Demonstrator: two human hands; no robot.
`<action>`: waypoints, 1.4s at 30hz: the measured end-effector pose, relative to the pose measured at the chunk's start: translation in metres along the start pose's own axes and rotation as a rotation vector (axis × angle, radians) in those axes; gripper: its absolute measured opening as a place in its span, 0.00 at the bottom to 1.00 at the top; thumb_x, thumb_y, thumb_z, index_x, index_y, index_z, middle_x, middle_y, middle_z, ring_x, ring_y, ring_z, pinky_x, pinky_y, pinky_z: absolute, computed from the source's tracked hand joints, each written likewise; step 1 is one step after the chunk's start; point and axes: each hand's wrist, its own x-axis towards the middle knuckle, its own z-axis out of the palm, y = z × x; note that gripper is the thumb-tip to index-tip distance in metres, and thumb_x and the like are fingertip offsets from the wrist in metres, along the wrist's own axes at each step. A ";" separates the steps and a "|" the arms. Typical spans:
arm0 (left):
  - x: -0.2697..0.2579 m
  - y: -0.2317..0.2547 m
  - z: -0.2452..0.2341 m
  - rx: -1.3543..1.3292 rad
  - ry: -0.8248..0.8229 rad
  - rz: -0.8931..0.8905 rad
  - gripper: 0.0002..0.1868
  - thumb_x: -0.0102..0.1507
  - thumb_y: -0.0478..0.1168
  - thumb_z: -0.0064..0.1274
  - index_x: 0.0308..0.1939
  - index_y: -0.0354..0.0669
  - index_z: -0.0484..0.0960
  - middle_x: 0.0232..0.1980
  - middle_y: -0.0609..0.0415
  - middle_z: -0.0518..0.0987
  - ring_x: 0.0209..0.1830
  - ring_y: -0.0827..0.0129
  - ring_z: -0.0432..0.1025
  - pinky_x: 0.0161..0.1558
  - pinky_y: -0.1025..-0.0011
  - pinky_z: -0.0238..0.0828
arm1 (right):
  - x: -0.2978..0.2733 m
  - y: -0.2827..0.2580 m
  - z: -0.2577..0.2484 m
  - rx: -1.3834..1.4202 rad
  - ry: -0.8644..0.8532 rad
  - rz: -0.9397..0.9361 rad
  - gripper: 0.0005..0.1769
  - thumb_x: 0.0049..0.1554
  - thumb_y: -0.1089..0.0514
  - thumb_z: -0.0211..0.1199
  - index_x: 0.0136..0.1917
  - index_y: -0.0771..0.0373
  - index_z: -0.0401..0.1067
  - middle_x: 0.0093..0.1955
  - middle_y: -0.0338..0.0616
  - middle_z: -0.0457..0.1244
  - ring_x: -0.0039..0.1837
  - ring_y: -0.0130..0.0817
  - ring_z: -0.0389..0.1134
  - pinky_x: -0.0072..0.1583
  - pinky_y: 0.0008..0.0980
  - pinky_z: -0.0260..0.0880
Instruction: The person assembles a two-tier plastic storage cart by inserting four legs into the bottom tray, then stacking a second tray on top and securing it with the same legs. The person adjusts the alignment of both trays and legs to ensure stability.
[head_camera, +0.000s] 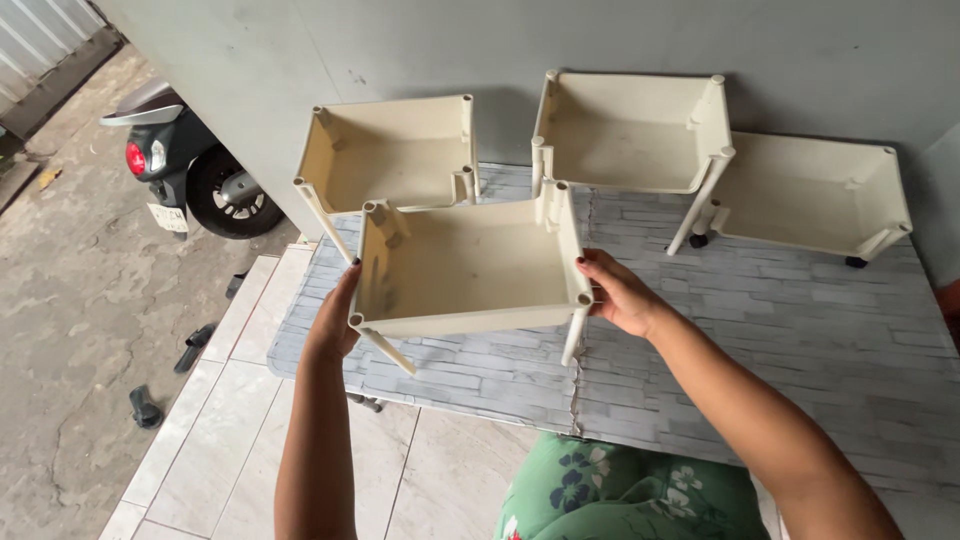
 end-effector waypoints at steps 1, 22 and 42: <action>0.005 -0.002 -0.004 -0.012 -0.008 0.009 0.34 0.69 0.56 0.46 0.68 0.32 0.70 0.64 0.42 0.76 0.62 0.58 0.72 0.61 0.61 0.70 | 0.003 0.001 0.004 -0.003 0.000 0.005 0.32 0.56 0.38 0.63 0.68 0.51 0.63 0.55 0.39 0.64 0.53 0.33 0.66 0.53 0.40 0.72; -0.063 0.076 0.058 0.491 0.244 0.615 0.27 0.70 0.48 0.54 0.69 0.37 0.74 0.76 0.39 0.68 0.80 0.55 0.60 0.76 0.59 0.56 | -0.032 0.003 -0.049 0.008 0.064 -0.039 0.28 0.63 0.52 0.56 0.74 0.60 0.61 0.65 0.50 0.64 0.60 0.42 0.70 0.63 0.43 0.74; -0.010 -0.265 0.363 1.002 -0.610 0.352 0.32 0.65 0.57 0.56 0.68 0.47 0.74 0.77 0.44 0.64 0.82 0.48 0.48 0.75 0.52 0.53 | -0.174 0.067 -0.265 0.037 0.635 0.061 0.24 0.63 0.51 0.56 0.69 0.63 0.68 0.62 0.47 0.67 0.56 0.39 0.71 0.56 0.39 0.76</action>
